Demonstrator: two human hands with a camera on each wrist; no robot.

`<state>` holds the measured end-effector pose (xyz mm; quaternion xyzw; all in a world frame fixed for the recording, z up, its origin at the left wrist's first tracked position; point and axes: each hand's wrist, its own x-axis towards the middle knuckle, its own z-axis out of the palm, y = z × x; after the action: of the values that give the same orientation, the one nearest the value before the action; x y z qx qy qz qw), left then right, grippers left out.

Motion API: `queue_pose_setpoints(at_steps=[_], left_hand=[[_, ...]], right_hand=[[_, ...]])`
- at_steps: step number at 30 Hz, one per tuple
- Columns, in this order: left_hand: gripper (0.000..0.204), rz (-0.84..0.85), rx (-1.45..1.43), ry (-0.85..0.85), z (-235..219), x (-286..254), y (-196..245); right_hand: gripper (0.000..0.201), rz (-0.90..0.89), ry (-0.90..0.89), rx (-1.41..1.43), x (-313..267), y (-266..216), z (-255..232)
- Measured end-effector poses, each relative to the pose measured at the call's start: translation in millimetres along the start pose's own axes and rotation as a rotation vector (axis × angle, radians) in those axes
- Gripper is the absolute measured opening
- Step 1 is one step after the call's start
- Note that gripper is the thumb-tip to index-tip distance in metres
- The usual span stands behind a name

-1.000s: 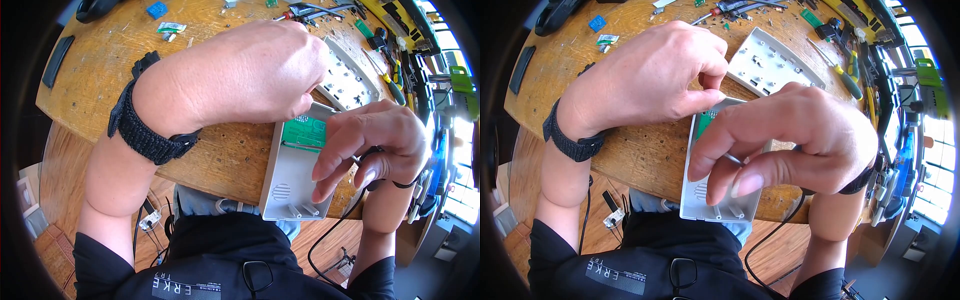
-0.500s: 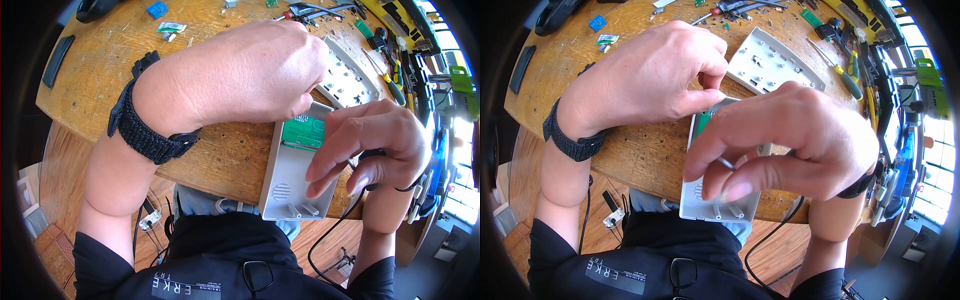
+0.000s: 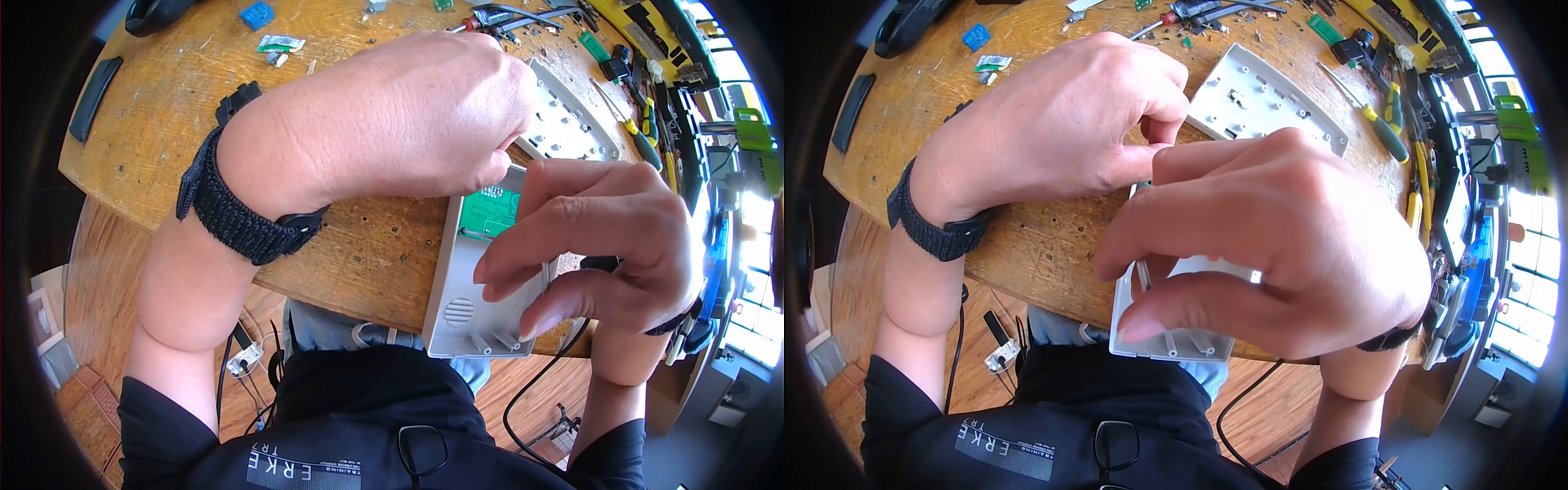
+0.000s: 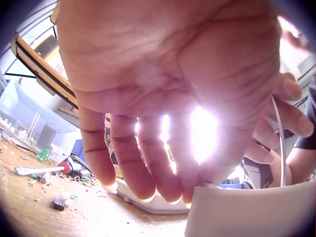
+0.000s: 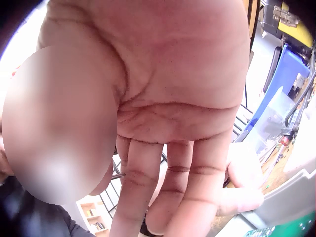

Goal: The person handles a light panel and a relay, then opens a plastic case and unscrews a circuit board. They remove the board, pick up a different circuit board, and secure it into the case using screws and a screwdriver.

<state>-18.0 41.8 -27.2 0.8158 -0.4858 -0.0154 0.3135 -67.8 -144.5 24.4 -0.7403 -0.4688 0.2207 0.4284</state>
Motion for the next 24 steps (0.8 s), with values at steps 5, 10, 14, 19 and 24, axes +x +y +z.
queue_pose_setpoints(at_steps=[5, 10, 14, 19, 24], left_hand=[[0.017, 0.026, 0.008, 0.027, 0.9, -0.1, 0.0], [0.013, -0.051, -0.012, -0.032, -1.1, 0.1, 1.3], [0.015, -0.031, 0.016, -0.034, -3.2, -0.4, -0.6], [0.022, -0.007, -0.052, -0.04, 1.0, -0.9, -4.0], [0.022, -0.02, -0.035, -0.049, -2.9, -0.8, 1.0]], right_hand=[[0.031, 0.029, 0.132, -0.12, -0.2, -4.3, 5.9], [0.023, 0.133, 0.24, -0.225, 0.9, -12.7, 12.3], [0.02, 0.225, 0.382, -0.301, 6.5, -13.2, 23.6], [0.023, 0.208, 0.421, -0.28, 8.1, -9.7, 22.1], [0.029, 0.216, 0.3, -0.115, 2.8, -12.1, 17.1]])
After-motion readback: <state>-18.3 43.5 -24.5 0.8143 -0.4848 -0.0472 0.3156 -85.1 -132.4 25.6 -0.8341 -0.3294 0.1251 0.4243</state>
